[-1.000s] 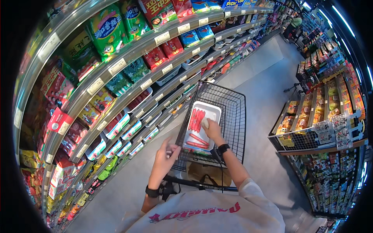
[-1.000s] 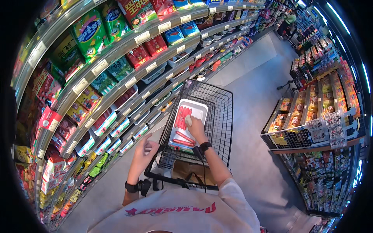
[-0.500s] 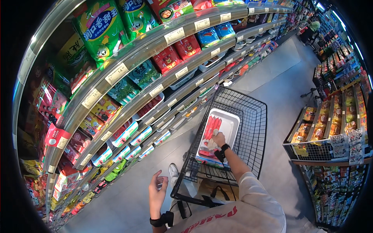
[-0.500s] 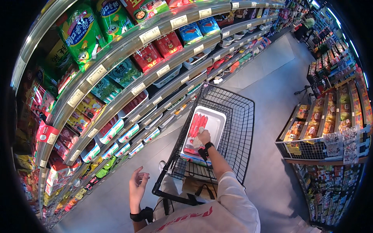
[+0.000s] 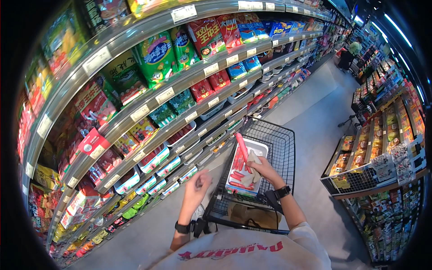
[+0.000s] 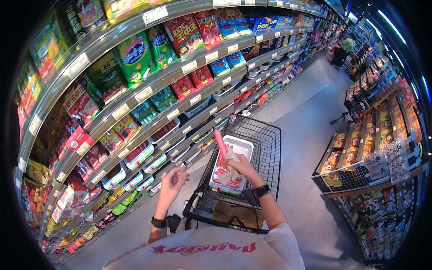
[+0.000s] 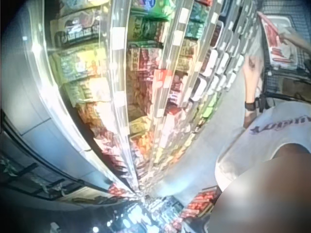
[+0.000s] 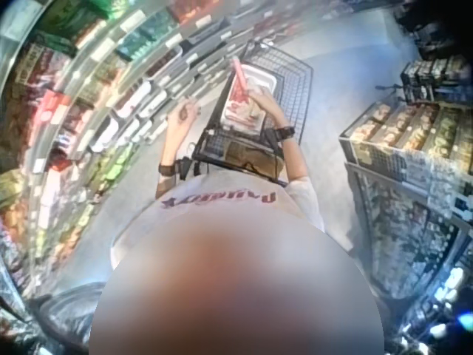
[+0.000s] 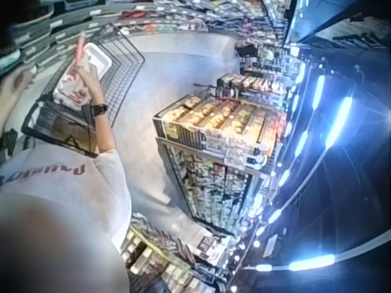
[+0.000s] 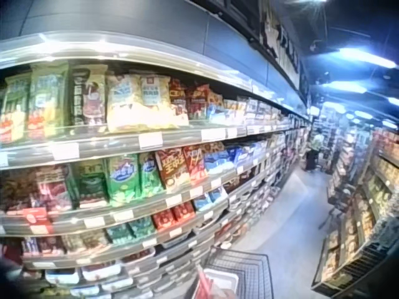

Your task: Wiping packaged sausages with a cloth and organizing them in a tray or shelf in a supermarket.

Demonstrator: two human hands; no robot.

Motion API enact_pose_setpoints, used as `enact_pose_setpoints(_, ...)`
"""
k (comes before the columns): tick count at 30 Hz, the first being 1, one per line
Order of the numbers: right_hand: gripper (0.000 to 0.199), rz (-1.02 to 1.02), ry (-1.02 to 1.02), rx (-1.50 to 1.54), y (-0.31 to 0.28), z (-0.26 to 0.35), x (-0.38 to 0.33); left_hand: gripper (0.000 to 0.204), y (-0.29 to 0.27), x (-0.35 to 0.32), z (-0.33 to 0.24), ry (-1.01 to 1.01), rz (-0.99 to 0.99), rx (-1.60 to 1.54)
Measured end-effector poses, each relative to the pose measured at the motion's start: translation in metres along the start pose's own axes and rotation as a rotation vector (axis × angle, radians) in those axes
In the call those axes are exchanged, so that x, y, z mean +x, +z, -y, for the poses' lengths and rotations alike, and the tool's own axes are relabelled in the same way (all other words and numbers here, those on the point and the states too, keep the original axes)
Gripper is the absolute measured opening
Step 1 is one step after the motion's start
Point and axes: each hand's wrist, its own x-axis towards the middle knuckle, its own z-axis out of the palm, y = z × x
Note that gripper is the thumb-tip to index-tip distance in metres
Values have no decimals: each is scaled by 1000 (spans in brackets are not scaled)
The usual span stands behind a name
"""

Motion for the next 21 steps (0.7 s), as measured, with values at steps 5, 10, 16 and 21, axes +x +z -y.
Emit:
enact_pose_setpoints(5,22,225,-132,-209,51,96,-110,53,30,1,-73,134,202,-281)
enact_pose_setpoints(10,29,231,-148,-166,79,108,-150,38,29,4,-89,213,291,-384)
enact_pose_setpoints(16,39,-572,-362,481,83,80,-158,13,27,4,-94,235,161,-480)
enact_pose_setpoints(21,61,-836,-549,350,109,74,-146,14,14,-3,-98,222,141,-540)
